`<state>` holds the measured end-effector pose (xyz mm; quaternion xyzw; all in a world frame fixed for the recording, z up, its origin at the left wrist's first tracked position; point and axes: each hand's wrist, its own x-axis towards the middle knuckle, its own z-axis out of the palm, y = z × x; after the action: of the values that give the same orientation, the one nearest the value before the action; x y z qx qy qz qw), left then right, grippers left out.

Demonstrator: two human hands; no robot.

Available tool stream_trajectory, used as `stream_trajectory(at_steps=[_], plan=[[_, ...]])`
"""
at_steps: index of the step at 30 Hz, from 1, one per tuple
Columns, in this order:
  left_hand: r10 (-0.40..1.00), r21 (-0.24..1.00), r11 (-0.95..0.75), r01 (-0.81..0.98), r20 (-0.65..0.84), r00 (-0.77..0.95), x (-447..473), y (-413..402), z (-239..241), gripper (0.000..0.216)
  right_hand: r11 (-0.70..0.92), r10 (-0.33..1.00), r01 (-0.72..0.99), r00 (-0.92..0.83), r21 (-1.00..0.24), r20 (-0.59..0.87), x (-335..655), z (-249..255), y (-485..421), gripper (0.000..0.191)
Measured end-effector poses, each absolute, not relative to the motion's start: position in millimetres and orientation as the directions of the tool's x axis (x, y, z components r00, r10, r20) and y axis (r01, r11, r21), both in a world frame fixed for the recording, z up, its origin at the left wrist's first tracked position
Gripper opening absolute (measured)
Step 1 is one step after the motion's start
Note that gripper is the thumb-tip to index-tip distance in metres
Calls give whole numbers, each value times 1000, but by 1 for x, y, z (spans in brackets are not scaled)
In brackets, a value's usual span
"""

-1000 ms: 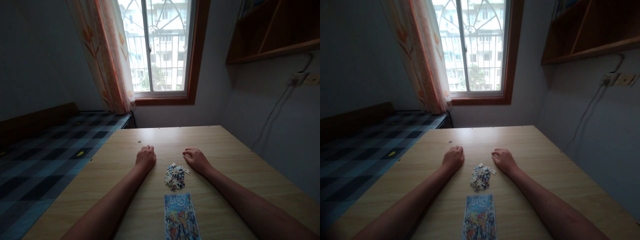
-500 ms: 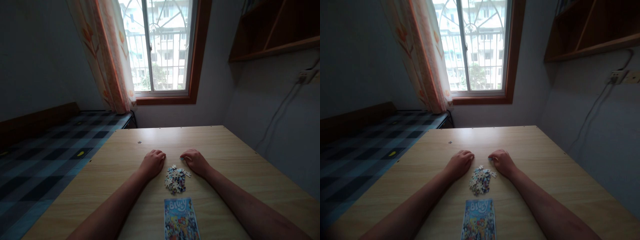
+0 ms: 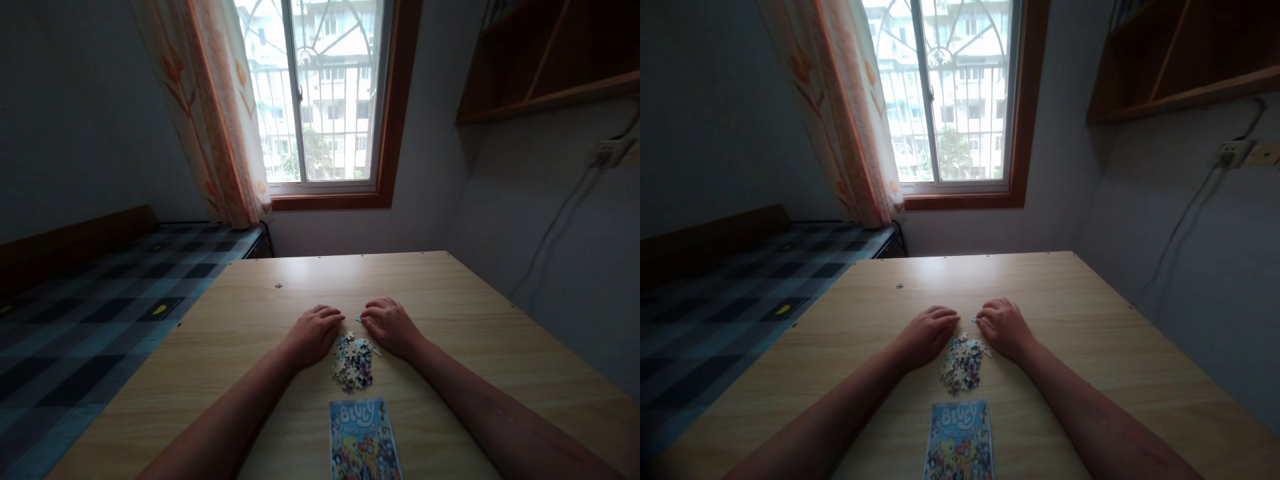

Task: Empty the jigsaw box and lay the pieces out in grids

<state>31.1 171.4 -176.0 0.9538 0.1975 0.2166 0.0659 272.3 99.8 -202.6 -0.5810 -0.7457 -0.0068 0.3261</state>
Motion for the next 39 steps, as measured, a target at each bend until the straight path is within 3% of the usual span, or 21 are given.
stream_trajectory(at_steps=[11,18,21,29,35,39], plan=[[313,217,-942,257,285,906,36,155,-162,39,353,843,873,-140,-337,519,274,-215,110,13],[312,184,-945,272,245,918,35,159,-168,41,364,856,870,-171,-334,488,269,-213,107,45],[316,160,-945,284,237,919,35,162,-169,42,351,850,839,-99,-416,518,272,-212,107,43],[606,10,-778,628,274,747,22,179,-169,28,347,848,795,-39,-498,529,276,-211,103,32],[813,202,-538,818,381,440,-11,212,-171,37,344,854,775,-23,-530,519,277,-212,102,30],[828,189,-509,840,377,416,-13,206,-166,35,335,856,769,-7,-544,517,278,-212,102,30]])
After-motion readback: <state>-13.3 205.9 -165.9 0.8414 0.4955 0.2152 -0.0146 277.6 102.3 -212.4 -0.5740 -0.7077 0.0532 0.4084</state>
